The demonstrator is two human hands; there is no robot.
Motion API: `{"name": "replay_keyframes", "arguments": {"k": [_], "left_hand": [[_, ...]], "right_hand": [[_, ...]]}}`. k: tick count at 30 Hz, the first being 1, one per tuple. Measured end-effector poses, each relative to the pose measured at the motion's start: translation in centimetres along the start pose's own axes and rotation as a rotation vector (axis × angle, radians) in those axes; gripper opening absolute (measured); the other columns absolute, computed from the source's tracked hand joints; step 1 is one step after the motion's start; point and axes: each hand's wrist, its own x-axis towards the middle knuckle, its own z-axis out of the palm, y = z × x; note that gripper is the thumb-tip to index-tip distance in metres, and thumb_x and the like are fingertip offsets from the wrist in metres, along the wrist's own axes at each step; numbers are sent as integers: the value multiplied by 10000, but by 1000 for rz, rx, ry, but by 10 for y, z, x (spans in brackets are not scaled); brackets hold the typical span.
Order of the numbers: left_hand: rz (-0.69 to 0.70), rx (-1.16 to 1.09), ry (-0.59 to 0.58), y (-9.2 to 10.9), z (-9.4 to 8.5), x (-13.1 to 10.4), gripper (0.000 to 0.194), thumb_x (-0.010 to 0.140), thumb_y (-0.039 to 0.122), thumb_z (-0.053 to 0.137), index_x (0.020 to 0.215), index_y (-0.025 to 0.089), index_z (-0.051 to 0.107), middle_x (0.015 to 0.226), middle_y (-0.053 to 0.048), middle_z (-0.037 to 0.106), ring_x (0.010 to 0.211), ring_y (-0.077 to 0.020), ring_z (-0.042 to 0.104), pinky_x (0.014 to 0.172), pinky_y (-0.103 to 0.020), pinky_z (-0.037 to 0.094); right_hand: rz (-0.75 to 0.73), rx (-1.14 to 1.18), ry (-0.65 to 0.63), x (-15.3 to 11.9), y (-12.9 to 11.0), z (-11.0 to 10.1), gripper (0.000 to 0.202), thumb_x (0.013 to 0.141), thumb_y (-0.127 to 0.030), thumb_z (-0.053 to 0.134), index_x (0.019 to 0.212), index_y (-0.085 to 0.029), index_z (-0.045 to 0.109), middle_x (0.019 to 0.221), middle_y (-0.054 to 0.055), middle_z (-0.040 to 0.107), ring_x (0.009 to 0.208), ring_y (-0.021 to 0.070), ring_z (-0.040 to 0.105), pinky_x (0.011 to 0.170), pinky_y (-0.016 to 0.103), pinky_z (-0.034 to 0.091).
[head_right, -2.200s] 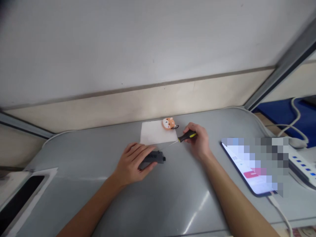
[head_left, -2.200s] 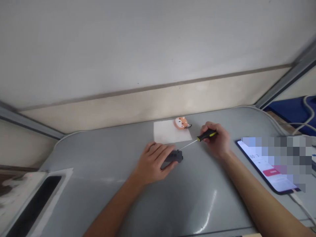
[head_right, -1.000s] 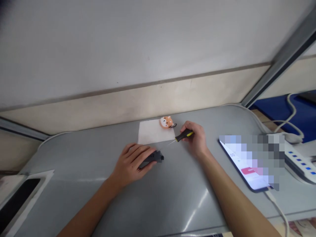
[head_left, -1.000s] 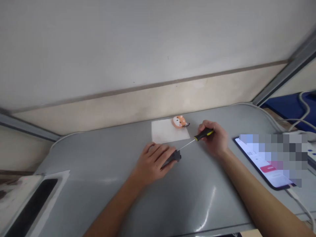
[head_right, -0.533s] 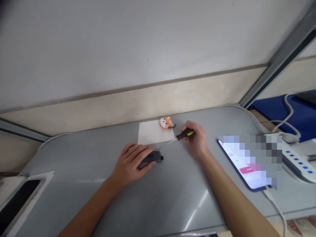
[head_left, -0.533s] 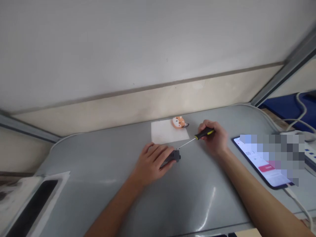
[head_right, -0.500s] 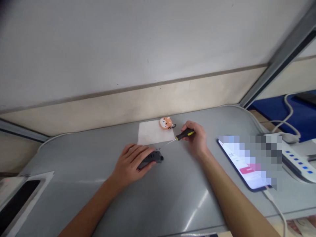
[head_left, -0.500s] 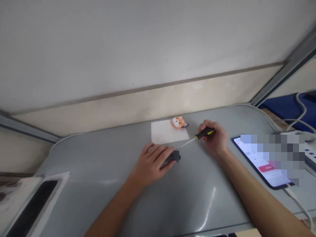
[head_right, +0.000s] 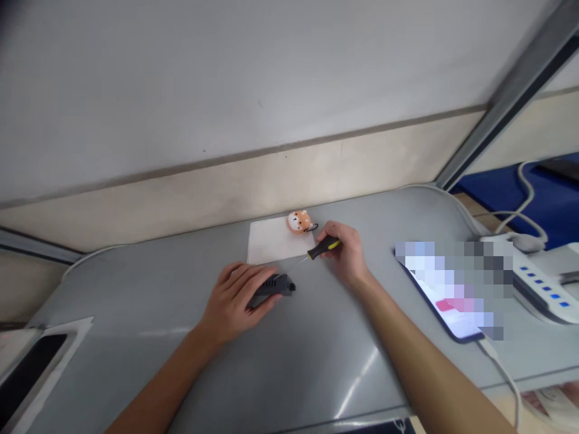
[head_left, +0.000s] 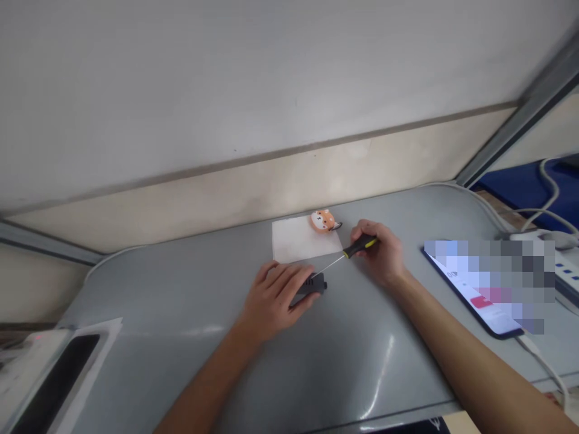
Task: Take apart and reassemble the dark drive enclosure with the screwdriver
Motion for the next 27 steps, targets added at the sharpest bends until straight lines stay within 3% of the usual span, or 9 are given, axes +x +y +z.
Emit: {"name": "replay_keyframes", "arguments": {"k": [27], "left_hand": [[12, 3, -2, 0, 0, 1, 267, 964, 269, 700, 1219, 197, 663, 1046, -53, 796, 915, -197, 730, 977, -368, 471]], "right_hand": [[7, 36, 64, 6, 4, -3, 208, 734, -353, 624, 596, -199, 640, 644, 25, 535, 556, 125, 466, 427, 242, 346]]}}
